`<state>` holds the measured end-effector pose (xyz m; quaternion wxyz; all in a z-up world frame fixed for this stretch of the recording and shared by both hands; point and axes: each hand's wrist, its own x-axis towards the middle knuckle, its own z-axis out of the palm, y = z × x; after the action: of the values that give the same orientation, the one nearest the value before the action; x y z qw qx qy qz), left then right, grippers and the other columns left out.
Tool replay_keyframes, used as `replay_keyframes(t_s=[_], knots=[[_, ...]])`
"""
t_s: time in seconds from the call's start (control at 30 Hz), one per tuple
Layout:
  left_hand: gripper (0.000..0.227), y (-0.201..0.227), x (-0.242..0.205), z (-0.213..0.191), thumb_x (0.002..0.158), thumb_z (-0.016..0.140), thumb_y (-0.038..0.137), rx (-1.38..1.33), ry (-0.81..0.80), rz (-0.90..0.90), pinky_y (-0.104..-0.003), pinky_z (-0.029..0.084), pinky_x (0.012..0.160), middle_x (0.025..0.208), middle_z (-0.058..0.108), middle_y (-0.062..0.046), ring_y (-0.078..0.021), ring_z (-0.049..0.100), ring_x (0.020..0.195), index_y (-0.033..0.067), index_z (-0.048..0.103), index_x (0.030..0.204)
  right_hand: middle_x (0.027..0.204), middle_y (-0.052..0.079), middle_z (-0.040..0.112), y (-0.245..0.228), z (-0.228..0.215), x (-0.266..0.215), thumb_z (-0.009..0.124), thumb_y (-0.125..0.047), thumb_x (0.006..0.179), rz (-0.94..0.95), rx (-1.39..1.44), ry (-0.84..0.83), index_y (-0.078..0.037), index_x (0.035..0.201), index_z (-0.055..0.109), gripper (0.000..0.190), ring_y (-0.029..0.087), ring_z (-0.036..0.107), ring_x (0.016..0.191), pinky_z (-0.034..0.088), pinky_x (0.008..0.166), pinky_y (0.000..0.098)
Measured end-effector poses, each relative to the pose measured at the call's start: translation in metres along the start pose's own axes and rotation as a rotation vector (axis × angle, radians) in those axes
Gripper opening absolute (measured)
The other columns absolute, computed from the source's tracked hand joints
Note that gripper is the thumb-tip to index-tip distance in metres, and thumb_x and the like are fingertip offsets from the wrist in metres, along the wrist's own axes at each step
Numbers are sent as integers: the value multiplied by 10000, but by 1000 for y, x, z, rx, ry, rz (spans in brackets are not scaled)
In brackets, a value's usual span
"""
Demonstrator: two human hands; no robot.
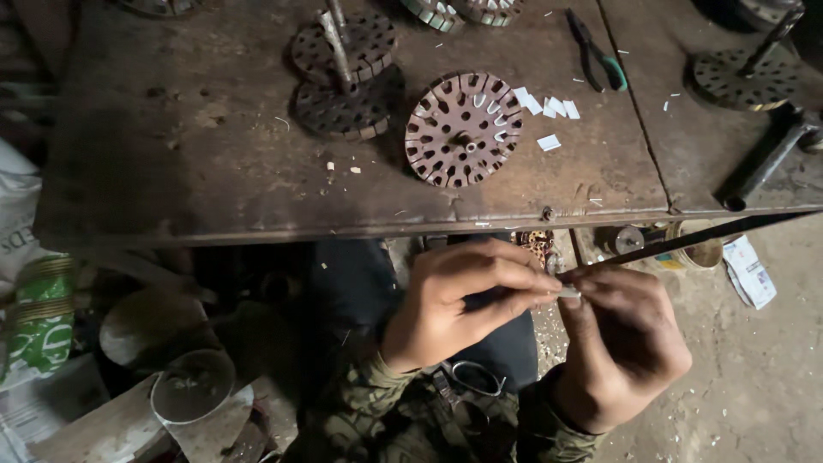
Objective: The person cuts small white rectangular pieces with scissors and inserts them into the slots of a circular metal component. The person repeats this process for multiple slots on the component.
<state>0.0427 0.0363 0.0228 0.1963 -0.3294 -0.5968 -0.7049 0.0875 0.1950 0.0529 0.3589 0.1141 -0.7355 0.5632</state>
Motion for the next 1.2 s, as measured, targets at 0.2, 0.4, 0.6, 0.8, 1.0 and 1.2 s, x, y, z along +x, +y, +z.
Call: replay_keyframes(t_s=[0.2, 0.4, 0.6, 0.8, 1.0, 1.2], knots=[[151, 1, -2, 13, 978, 768, 63, 19, 71, -6, -246, 657, 821, 1154, 729, -59, -165, 765, 1015, 81, 733, 1124, 1018, 210, 694, -5, 4, 0, 713, 158, 827, 13, -123, 100, 90, 988, 656, 184, 240, 684, 876, 530, 810, 286], [135, 0, -7, 10, 1011, 742, 44, 38, 72, 14, -254, 662, 831, 1153, 737, -77, -176, 773, 1015, 67, 715, 1141, 1027, 211, 698, -3, 5, -10, 715, 154, 958, -6, 59, 23, 100, 1022, 654, 105, 220, 713, 876, 584, 791, 264], [127, 2, -7, 8, 1007, 734, 74, -41, -30, -75, -272, 642, 859, 1178, 733, -112, -177, 764, 996, 34, 679, 1115, 947, 220, 701, 4, -4, -9, 641, 130, 903, 34, 149, 5, 105, 1014, 632, 114, 179, 680, 717, 550, 635, 233], [118, 6, -2, 2, 1006, 718, 47, -133, -125, -168, -286, 597, 903, 1103, 734, -91, -172, 746, 1017, 9, 674, 1108, 924, 205, 705, 2, -10, -12, 654, 123, 901, 172, 100, 15, 120, 993, 629, 95, 144, 629, 687, 492, 629, 219], [106, 0, 3, 3, 1006, 708, 50, -177, -137, -229, -279, 589, 899, 1061, 750, -77, -123, 732, 968, 7, 690, 1101, 888, 134, 709, 1, -13, -9, 691, 88, 908, 252, -114, -23, 102, 1022, 663, 118, 118, 610, 681, 473, 640, 234], [90, -9, 1, 16, 1007, 703, 47, -202, -77, -257, -273, 586, 879, 1031, 750, -81, -115, 723, 982, -3, 675, 1077, 880, 161, 681, 19, -2, -18, 623, 110, 957, 155, 144, 116, 64, 958, 541, 94, 134, 619, 693, 482, 648, 216]])
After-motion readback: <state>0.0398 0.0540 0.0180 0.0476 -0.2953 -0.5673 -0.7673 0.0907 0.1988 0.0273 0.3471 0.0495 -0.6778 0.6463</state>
